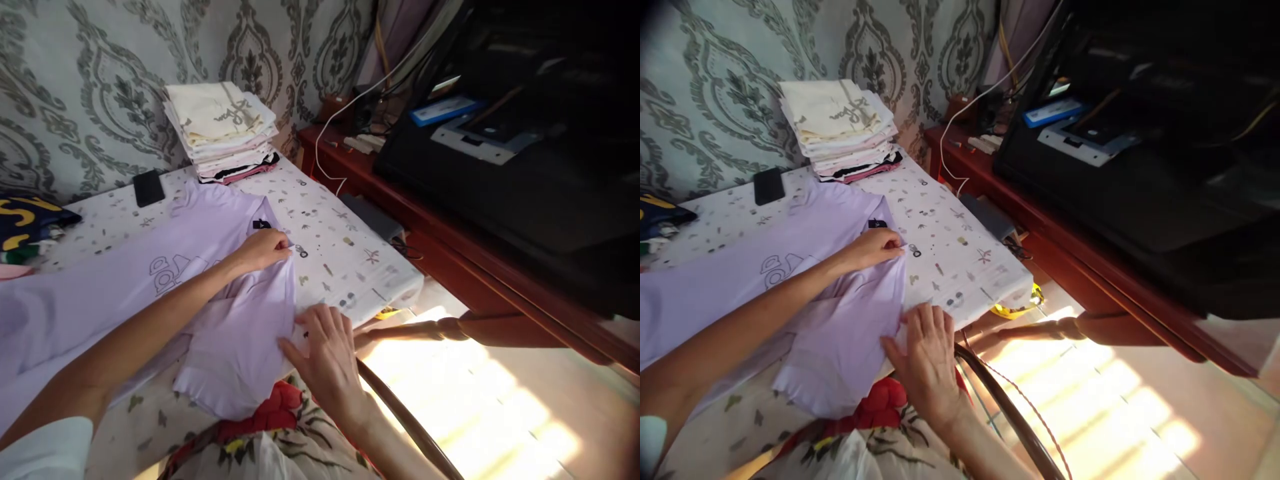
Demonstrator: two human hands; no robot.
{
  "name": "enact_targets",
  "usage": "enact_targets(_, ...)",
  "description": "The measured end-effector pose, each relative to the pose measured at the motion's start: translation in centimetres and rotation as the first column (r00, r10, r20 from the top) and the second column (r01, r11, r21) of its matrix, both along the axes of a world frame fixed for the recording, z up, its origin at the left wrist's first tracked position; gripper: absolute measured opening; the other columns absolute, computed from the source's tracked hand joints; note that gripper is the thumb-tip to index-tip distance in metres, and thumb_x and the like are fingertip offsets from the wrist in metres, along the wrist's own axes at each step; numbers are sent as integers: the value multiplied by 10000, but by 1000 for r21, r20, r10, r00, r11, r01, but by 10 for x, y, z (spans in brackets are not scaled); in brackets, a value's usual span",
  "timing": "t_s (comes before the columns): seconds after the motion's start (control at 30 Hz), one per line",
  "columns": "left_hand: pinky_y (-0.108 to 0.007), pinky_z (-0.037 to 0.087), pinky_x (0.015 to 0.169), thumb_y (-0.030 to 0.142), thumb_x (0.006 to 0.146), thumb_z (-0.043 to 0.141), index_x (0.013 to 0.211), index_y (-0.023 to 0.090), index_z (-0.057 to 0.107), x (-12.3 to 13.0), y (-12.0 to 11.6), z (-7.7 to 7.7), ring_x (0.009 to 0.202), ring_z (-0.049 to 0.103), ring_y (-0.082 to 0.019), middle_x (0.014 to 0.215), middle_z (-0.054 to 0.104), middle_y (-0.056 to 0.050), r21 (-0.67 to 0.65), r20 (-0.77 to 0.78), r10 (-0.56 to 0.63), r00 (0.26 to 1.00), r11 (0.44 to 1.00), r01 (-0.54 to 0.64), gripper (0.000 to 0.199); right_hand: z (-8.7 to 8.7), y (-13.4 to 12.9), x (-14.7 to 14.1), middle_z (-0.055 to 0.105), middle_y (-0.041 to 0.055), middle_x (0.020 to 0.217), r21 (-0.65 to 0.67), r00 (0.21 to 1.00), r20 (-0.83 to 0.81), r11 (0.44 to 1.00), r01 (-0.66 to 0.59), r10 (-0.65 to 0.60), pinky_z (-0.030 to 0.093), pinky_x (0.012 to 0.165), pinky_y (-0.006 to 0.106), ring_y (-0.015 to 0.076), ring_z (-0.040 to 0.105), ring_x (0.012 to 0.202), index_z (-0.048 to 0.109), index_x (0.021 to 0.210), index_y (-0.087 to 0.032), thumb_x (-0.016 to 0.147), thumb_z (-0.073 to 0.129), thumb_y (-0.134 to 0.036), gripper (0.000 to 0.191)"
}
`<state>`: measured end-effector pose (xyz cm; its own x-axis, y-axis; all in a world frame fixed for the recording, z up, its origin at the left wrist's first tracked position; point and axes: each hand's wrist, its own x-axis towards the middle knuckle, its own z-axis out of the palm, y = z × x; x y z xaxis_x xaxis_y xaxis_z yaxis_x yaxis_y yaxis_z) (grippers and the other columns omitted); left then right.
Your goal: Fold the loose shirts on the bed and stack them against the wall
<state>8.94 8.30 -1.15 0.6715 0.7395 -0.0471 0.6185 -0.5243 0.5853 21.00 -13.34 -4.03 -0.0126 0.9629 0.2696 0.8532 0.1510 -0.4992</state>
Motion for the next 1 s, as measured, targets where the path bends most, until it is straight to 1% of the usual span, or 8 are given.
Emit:
enact_targets(0.07,-286,330,598,264,768,612,636,183,577,3,2,-1,593,479,-127,609,563,17,-66,39,-12,999,998,15,159,0,1,-8,611,77,875,-24,999,-49,1000,4,-5,441,806,482,292,545,858,561,836,-257,867,642,-294,94)
enact_targets(0.17,-269,318,585,263,765,603,647,177,574,7,4,3,568,436,-108,579,506,37,-232,220,65,973,973,-12,149,8,4,-6,606,44,776,-43,970,-242,999,-31,19,461,769,437,257,568,794,488,715,-256,854,573,-232,165)
enact_targets(0.3,-246,300,570,332,795,615,761,177,601,17,9,9,558,405,-94,619,491,51,-400,408,239,881,914,-63,160,23,7,31,610,20,721,-140,820,-563,990,29,-104,479,606,314,196,598,699,505,738,-251,870,532,-309,146)
enact_targets(0.43,-246,336,611,275,763,614,711,163,599,31,14,0,598,453,-101,627,522,48,-300,407,223,886,949,-102,124,19,12,62,520,-39,525,-286,726,-638,954,90,-259,423,470,258,143,518,488,477,739,-246,863,555,-391,207)
enact_targets(0.6,-259,421,679,258,810,564,761,165,619,29,10,-6,675,550,-127,706,615,18,-171,347,141,927,982,-86,118,13,15,64,577,-45,535,-322,627,-733,946,19,-263,459,461,245,142,571,474,482,814,-231,870,585,-486,281)
enact_targets(0.7,-283,478,775,277,855,544,876,182,640,9,-5,6,816,619,-157,886,692,-21,-60,333,112,936,993,-98,136,17,4,54,600,-49,578,-325,520,-803,945,26,-290,512,514,263,149,596,512,522,976,-223,868,601,-544,348)
enact_targets(0.83,-307,507,801,341,909,502,971,219,635,-42,-34,22,954,642,-198,1009,711,-40,50,258,171,951,981,-190,191,10,-22,31,662,-8,703,-368,408,-836,926,82,-368,552,619,303,172,638,627,536,1099,-217,804,687,-580,492)
enact_targets(1.0,-333,536,772,395,932,454,1005,224,641,-129,-60,15,962,658,-228,1053,715,-66,190,114,312,943,925,-329,264,-17,-46,0,680,16,706,-395,299,-865,915,88,-402,542,684,342,216,662,695,553,1095,-230,735,760,-563,532)
